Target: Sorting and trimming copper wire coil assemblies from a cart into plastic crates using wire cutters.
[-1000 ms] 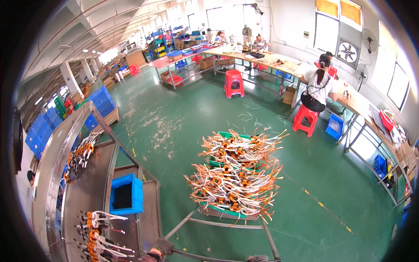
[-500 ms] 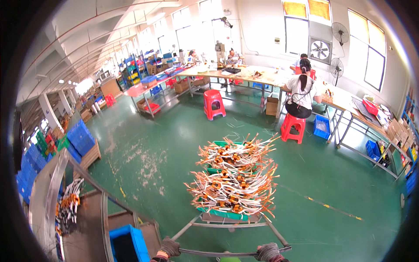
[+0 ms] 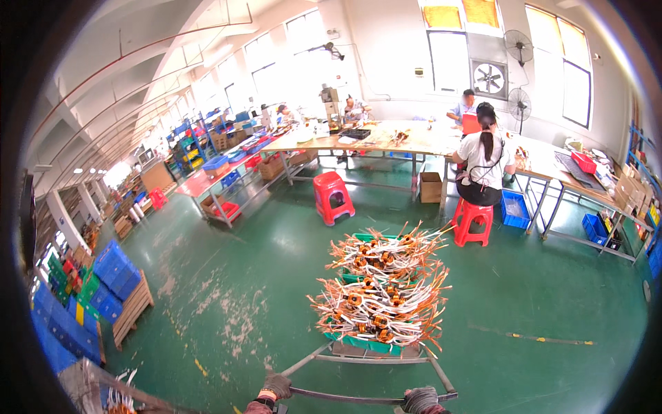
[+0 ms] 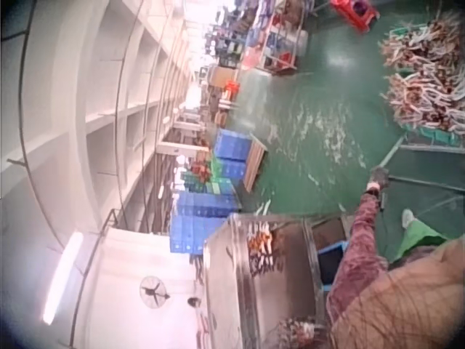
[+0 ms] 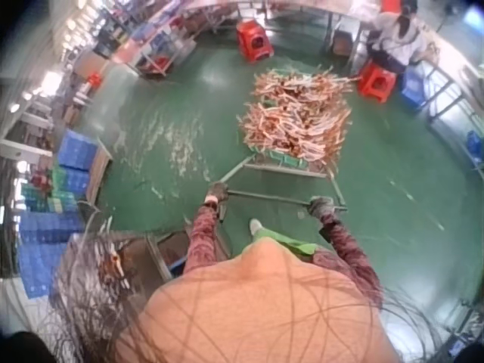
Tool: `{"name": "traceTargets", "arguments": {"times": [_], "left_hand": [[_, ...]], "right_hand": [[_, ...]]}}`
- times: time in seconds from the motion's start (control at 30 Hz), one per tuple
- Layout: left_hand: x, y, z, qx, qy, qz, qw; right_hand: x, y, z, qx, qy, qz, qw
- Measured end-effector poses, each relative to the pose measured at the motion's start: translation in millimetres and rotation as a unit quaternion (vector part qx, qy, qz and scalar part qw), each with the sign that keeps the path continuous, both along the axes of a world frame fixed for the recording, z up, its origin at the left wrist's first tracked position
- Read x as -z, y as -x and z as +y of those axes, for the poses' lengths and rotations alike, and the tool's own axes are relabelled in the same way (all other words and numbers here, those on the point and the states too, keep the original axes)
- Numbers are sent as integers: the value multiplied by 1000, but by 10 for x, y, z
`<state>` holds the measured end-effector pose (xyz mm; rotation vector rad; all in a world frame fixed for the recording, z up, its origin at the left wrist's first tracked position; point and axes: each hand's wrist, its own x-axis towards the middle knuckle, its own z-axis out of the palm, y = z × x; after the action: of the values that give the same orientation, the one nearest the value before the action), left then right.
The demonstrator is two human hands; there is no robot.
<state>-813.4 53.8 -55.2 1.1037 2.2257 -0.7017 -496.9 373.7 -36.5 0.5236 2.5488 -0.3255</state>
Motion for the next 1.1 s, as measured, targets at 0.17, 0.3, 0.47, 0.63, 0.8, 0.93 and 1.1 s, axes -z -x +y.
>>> {"name": "traceTargets", "arguments": {"times": [0.17, 0.3, 0.47, 0.63, 0.8, 0.93, 1.1], "left_hand": [[169, 1433, 366, -7, -18, 25, 999], [413, 2394, 913, -29, -39, 12, 999], [506, 3567, 1466, -38, -45, 29, 998], [223, 4398, 2513, -42, -9, -5, 999], [397, 5104, 2993, -30, -105, 9, 994], [388, 5591, 3118, 54, -404, -26, 913], [307, 6581, 2650, -34, -481, -90, 871]], "right_hand": [[84, 1221, 276, 29, -4, 22, 999], [53, 2129, 692, 60, -3, -44, 997], [172, 3196, 1067, 99, -11, -71, 993], [183, 4004, 1860, 117, -20, -91, 989], [184, 4720, 2404, 119, -20, -96, 988], [192, 5164, 2800, 147, -31, -124, 981], [306, 5868, 2741, 152, -121, -19, 981]]}}
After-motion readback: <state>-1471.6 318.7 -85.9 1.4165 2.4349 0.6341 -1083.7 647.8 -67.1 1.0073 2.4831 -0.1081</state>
